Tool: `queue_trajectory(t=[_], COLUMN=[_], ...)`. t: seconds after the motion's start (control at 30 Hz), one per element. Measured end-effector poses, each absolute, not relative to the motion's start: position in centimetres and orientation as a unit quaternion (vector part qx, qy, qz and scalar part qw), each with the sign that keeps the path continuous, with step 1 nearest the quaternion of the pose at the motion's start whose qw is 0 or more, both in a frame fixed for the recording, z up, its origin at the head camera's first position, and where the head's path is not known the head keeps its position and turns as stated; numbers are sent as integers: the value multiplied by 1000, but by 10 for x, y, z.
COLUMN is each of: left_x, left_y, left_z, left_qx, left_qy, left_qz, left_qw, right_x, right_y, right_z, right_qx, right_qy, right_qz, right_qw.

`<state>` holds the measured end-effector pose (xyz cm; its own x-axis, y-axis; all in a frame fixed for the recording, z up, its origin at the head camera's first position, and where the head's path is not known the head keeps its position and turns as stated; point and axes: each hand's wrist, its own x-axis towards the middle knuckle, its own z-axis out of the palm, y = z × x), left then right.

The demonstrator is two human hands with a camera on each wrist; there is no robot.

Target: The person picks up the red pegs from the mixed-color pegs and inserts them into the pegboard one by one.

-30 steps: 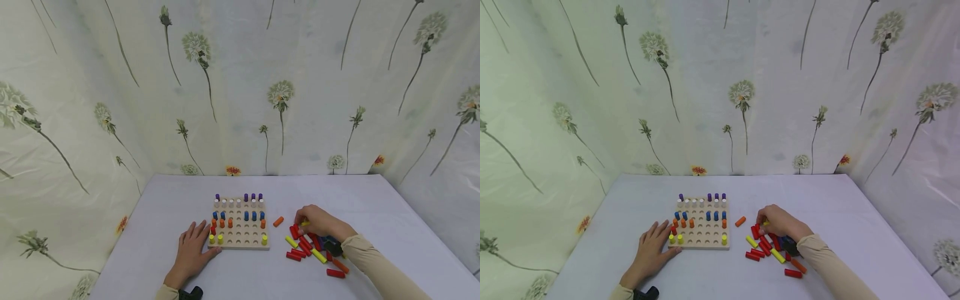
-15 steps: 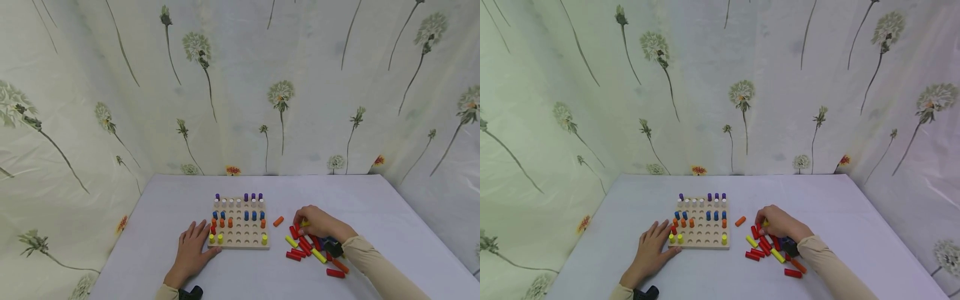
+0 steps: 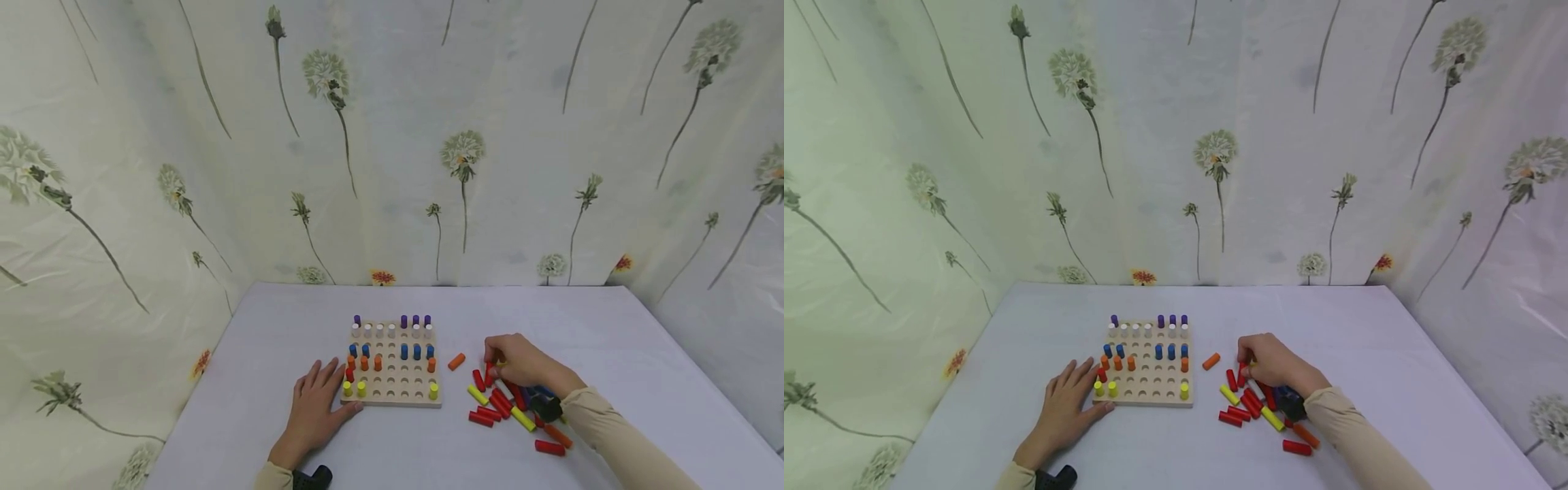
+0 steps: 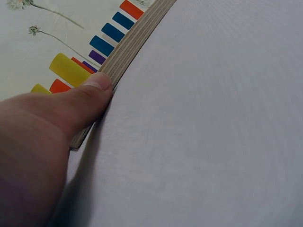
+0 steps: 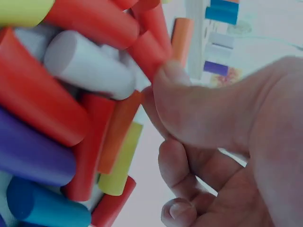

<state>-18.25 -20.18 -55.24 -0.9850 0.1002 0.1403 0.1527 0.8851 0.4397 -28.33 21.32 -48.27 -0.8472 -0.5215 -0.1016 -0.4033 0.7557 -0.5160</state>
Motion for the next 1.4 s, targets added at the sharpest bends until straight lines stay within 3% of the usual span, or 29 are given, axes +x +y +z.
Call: queue_trajectory(t=[0.33,0.7,0.83,1.07,1.4], left_x=[-179,-181,-183,-183,-183], left_y=[-202,-206,-207,-205,-205], left_z=[-553,-554,-554,-552,-553], left_qx=[-67,-66,-70,-76,-74], left_qy=[-967,-970,-968,-965,-967], left_qz=[-238,-228,-231,-244,-237], left_qw=[56,60,66,61,58], right_x=[-280,-263,-259,-255,-255], right_y=[198,135,110,80,55], right_z=[-479,-469,-466,-463,-466], right_qx=[-221,-155,-168,-172,-211], right_qy=[933,930,924,922,913], right_qz=[-281,-326,-333,-342,-337], right_qw=[24,-67,-81,-57,-90])
